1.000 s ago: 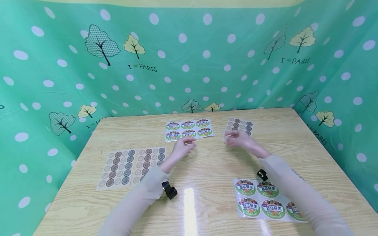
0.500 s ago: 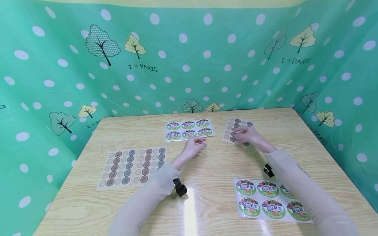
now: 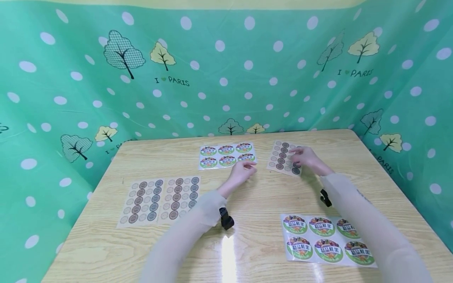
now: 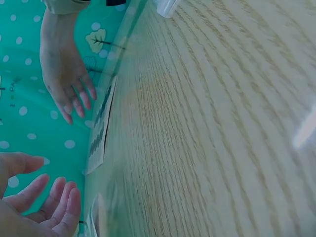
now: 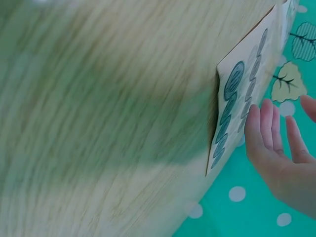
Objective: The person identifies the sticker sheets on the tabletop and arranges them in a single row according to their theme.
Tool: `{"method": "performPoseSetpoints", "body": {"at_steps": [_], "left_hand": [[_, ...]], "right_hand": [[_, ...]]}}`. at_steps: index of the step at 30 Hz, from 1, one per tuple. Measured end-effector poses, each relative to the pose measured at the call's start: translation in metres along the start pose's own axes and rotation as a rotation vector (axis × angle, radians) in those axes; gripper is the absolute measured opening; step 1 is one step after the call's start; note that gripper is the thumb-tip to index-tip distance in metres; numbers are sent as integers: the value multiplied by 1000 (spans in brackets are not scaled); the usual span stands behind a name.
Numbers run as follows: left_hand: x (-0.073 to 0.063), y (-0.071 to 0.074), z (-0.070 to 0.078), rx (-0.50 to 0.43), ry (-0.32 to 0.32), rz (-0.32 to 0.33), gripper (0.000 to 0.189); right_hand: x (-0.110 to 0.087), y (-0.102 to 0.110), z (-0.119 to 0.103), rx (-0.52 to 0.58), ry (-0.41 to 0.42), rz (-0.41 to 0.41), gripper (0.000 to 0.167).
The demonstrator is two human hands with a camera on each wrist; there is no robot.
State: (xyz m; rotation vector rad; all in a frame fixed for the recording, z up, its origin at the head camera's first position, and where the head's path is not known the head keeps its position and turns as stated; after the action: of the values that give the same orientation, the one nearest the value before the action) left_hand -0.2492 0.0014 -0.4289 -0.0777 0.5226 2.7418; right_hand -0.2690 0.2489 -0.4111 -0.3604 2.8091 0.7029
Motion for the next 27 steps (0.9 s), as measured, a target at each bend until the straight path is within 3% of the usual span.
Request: {"method": "performPoseSetpoints", "body": {"at_steps": [9,27], "left_hand": [[11,-12,8,-53,4,0,30],[36,-38,6,-13,2,59,25]], "right_hand": [[12,10,5,-35,-3,61,45],[30,22,18,-137,-68,225,46]]}}
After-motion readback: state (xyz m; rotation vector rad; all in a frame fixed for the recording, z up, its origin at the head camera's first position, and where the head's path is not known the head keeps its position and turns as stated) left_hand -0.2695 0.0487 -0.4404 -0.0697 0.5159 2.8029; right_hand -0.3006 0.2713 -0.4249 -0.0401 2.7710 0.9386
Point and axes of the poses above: each hand's wrist, its own x-axis towards the middle knuckle, its own y-axis out of the back of the hand, z = x × y, the point moved 1 cm from there along x, towards the middle knuckle, and after that the axes turned 4 degrees about -z, right-handed, at the moved point
